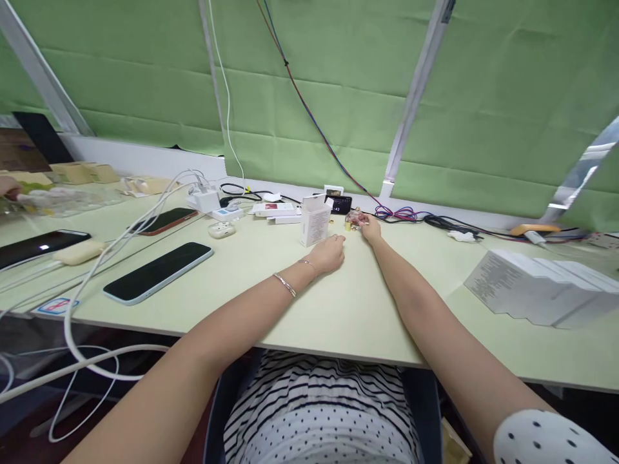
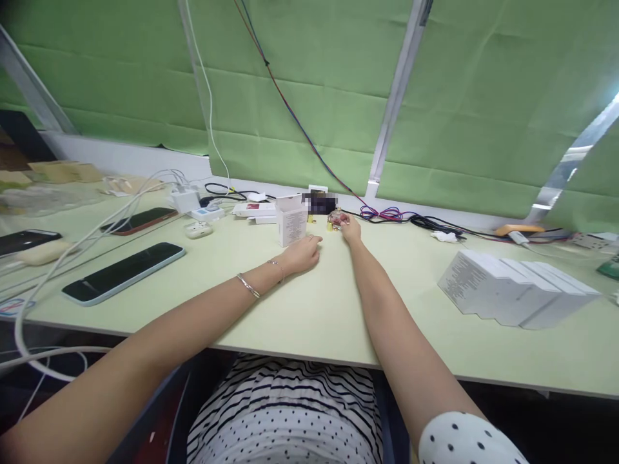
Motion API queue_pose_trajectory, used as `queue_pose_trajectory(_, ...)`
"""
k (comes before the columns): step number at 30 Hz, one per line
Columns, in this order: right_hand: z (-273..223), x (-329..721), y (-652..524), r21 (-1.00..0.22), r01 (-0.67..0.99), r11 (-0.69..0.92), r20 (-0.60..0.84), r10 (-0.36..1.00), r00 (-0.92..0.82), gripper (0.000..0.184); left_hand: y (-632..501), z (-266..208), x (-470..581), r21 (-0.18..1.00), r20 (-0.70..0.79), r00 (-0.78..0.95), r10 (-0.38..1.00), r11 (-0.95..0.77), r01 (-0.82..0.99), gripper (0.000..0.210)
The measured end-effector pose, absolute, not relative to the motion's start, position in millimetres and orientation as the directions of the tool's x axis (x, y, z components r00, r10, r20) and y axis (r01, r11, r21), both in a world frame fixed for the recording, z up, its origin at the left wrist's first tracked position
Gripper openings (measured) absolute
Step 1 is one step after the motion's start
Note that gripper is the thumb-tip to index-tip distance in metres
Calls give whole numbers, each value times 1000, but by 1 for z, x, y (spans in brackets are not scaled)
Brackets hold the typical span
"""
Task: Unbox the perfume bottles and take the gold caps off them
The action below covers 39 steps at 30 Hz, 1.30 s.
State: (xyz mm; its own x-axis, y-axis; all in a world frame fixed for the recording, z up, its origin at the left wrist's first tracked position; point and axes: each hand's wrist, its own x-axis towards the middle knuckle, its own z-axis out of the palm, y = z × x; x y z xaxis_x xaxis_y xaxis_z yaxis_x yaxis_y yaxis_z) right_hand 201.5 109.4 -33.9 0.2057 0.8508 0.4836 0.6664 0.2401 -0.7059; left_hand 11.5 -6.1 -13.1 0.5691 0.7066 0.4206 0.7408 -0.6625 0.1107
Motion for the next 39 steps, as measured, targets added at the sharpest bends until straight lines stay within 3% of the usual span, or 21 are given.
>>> queue_pose_trajectory(6, -34, 202, 80, -734, 600, 319, 458, 884, 90, 28, 4, -19, 15, 255, 425, 455, 783, -585, 770, 48)
queue_pose_trajectory(18, -31, 197, 19, -760, 397, 514, 457, 857, -236, 38, -3, -9, 10, 411, 419, 450, 789, -607, 681, 76)
queue_pose_trajectory(23, -31, 199, 0, -772, 379, 511, 421, 857, -297, 46, -13, -2, 11, 398, 373, 491, 787, -614, 682, 74)
queue_pose_trajectory(27, -29, 192, -9, -661, 578, 479, 404, 876, -264, 62, -18, 2, 13, 367, 351, 513, 784, -619, 695, 70)
queue_pose_trajectory(30, -25, 185, -14, -511, 757, 408, 398, 893, -212, 52, -18, 2, 13, 347, 354, 522, 776, -627, 697, 68)
queue_pose_trajectory(35, -24, 183, -17, -500, 787, 361, 369, 911, -183, 27, -17, 1, 12, 318, 341, 525, 780, -621, 716, 69)
queue_pose_trajectory(39, -23, 188, -16, -506, 773, 383, 355, 909, -218, 25, -17, 2, 11, 303, 328, 528, 783, -617, 726, 68)
